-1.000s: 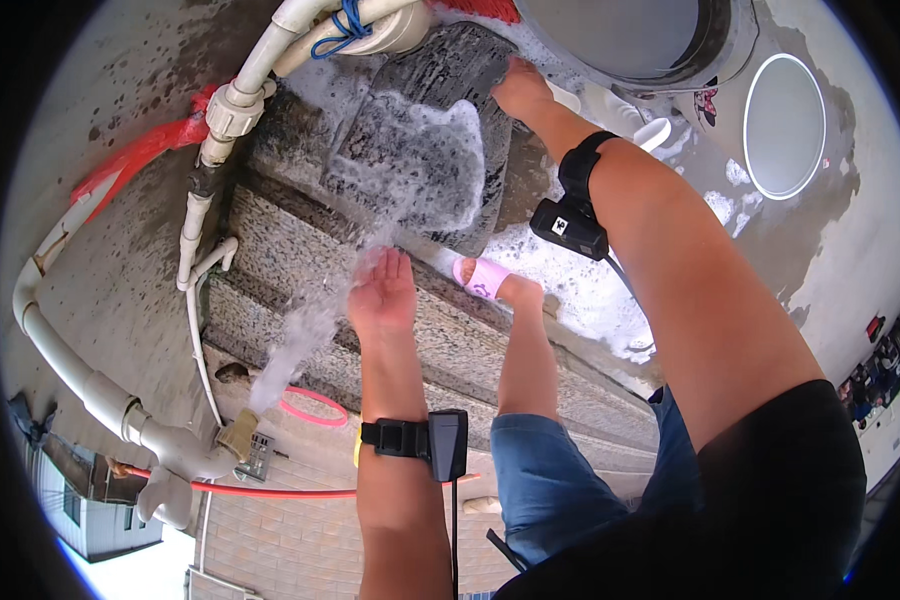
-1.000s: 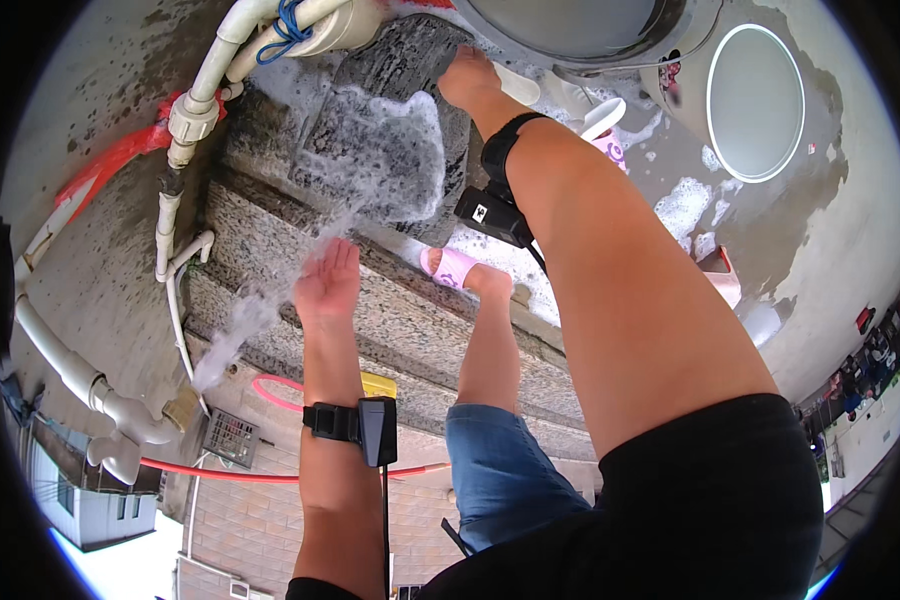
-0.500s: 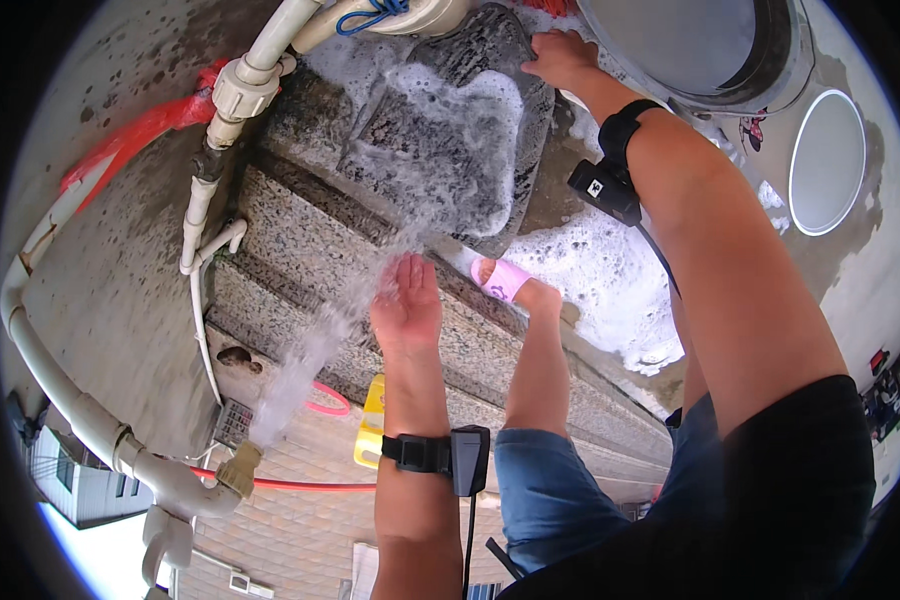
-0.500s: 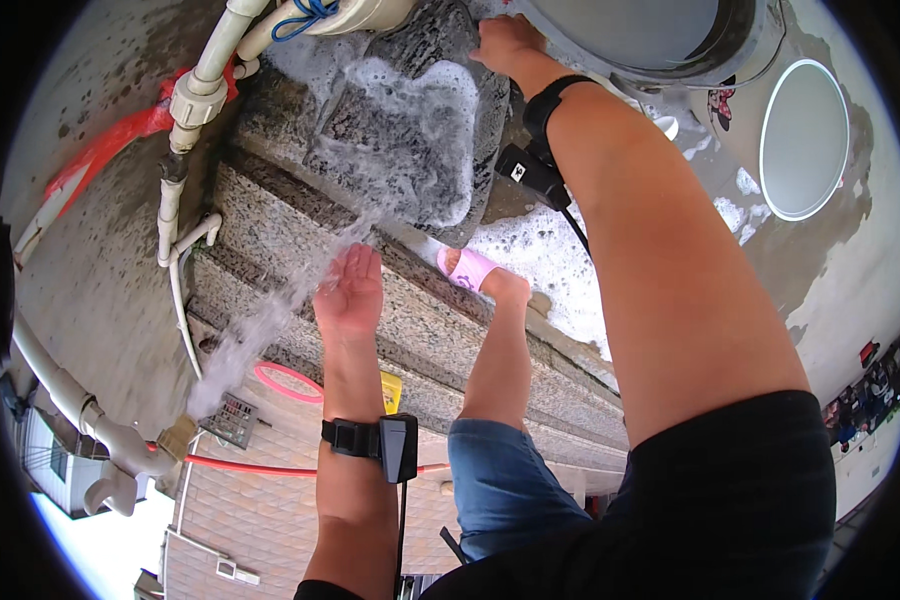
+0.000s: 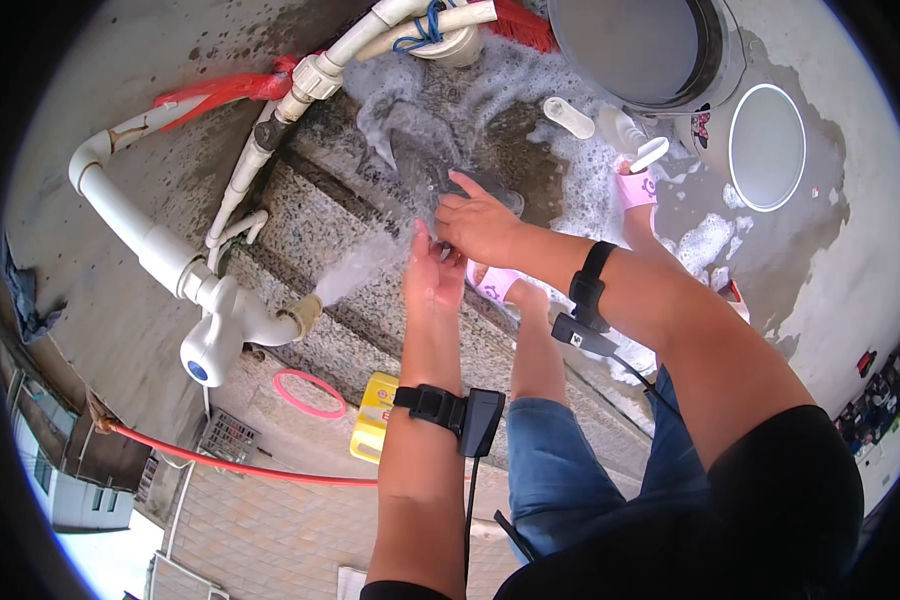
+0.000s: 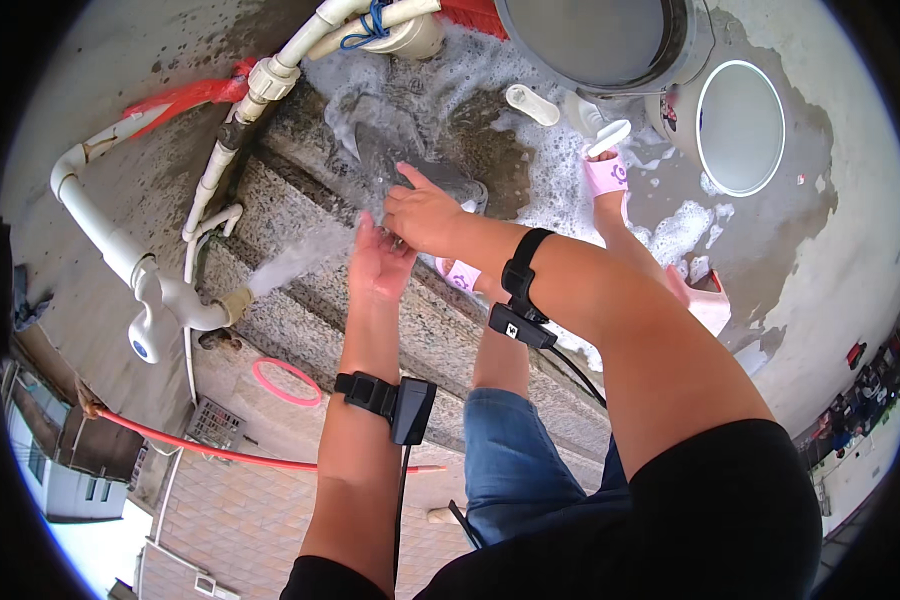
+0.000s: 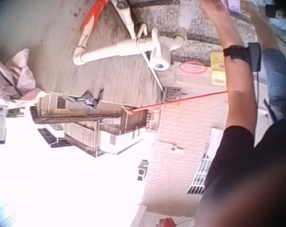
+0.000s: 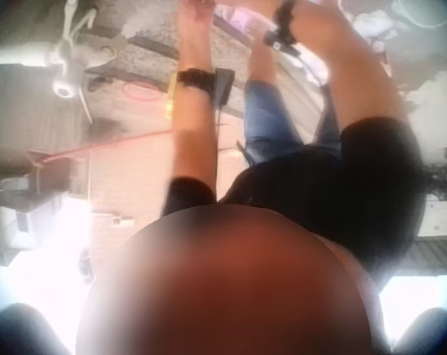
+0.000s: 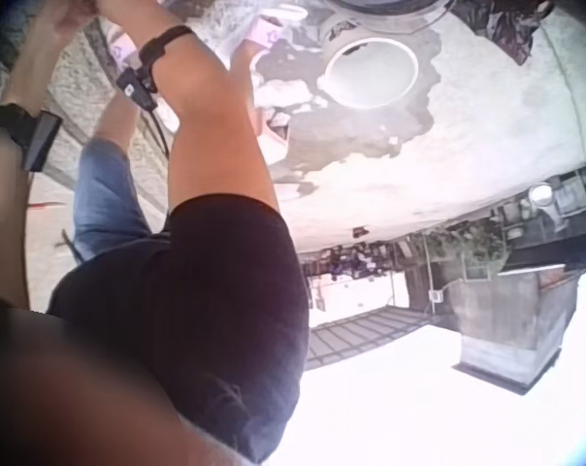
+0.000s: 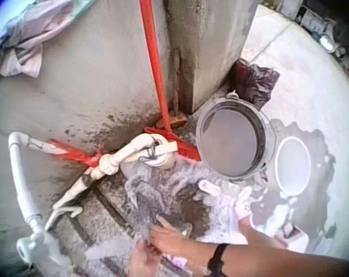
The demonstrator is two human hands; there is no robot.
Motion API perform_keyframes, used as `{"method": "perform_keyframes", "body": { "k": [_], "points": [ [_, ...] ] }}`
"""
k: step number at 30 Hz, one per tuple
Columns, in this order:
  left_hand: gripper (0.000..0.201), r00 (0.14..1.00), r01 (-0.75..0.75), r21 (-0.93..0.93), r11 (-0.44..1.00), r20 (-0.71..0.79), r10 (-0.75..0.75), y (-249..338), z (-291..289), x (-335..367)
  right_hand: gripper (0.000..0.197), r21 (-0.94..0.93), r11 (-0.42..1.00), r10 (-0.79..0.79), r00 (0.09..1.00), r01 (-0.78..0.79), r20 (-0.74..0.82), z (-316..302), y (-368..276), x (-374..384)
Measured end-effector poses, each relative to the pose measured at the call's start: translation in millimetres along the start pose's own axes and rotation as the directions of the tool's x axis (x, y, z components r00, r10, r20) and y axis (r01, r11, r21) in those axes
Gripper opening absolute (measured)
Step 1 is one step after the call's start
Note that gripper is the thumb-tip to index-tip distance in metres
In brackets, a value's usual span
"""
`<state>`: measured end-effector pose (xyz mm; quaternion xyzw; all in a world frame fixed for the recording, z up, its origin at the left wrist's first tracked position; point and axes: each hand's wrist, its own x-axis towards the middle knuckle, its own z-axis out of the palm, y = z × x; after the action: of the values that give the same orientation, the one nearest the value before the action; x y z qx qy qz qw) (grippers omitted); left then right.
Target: Scrubbing and rinsing a grey textured floor mat outdoors near a water faucet.
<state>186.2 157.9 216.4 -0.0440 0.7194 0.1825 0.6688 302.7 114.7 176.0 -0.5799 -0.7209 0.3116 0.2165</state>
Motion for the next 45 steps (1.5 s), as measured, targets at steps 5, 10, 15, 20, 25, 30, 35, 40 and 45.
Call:
{"method": "perform_keyframes", "body": {
  "k": [5, 10, 15, 20, 25, 30, 35, 40, 45],
  "points": [
    [0.028, 0.95, 0.169, 0.019, 0.986, 0.262, -0.168, 15.9, -26.4, -4.5, 0.005, -0.037, 0.998, 0.041, 0.999, -0.041, 0.014, -32.9, -66.8, -3.6],
    [0.022, 0.938, 0.284, 0.162, 0.945, 0.159, -0.309, 28.6, -23.4, -24.0, 0.009, -0.081, 0.987, 0.144, 0.985, -0.136, 0.098, -64.1, -101.9, -10.5],
    [0.022, 0.996, -0.005, 0.25, 0.968, 0.086, -0.017, 31.9, -29.2, -46.0, 0.016, 0.025, 0.919, 0.394, 0.919, -0.394, -0.018, -90.0, -140.9, -21.7],
    [0.018, 0.984, -0.17, 0.28, 0.945, 0.005, 0.176, 40.2, -24.0, -99.0, 0.036, 0.646, 0.318, 0.72, 0.62, -0.694, 0.312, -118.7, -151.2, -25.2],
    [0.053, 0.98, -0.191, 0.342, 0.92, 0.017, 0.197, 51.1, -20.2, -129.2, 0.066, 0.333, 0.287, 0.927, 0.349, -0.898, 0.141, -88.7, -118.6, -19.0],
    [0.068, 0.971, -0.217, 0.301, 0.929, -0.035, 0.238, 58.8, -25.2, -124.2, 0.066, 0.518, -0.161, 0.813, 0.185, -0.84, 0.553, -97.3, -96.5, -27.2],
    [0.071, 0.97, -0.185, 0.386, 0.904, -0.075, 0.23, 62.5, -7.7, -133.3, 0.082, 0.524, -0.196, 0.661, 0.283, -0.829, 0.695, -108.3, -95.8, -15.7],
    [0.076, 0.967, -0.181, 0.343, 0.922, -0.11, 0.231, 64.7, 2.2, -136.2, 0.06, 0.482, -0.184, 0.504, 0.339, -0.857, 0.794, -109.4, -79.7, 8.3],
    [0.065, 0.962, -0.14, 0.349, 0.927, -0.173, 0.21, 64.3, 23.3, -140.0, 0.02, 0.368, -0.128, 0.365, 0.301, -0.921, 0.881, -60.2, -29.7, -27.0]
  ]
}}
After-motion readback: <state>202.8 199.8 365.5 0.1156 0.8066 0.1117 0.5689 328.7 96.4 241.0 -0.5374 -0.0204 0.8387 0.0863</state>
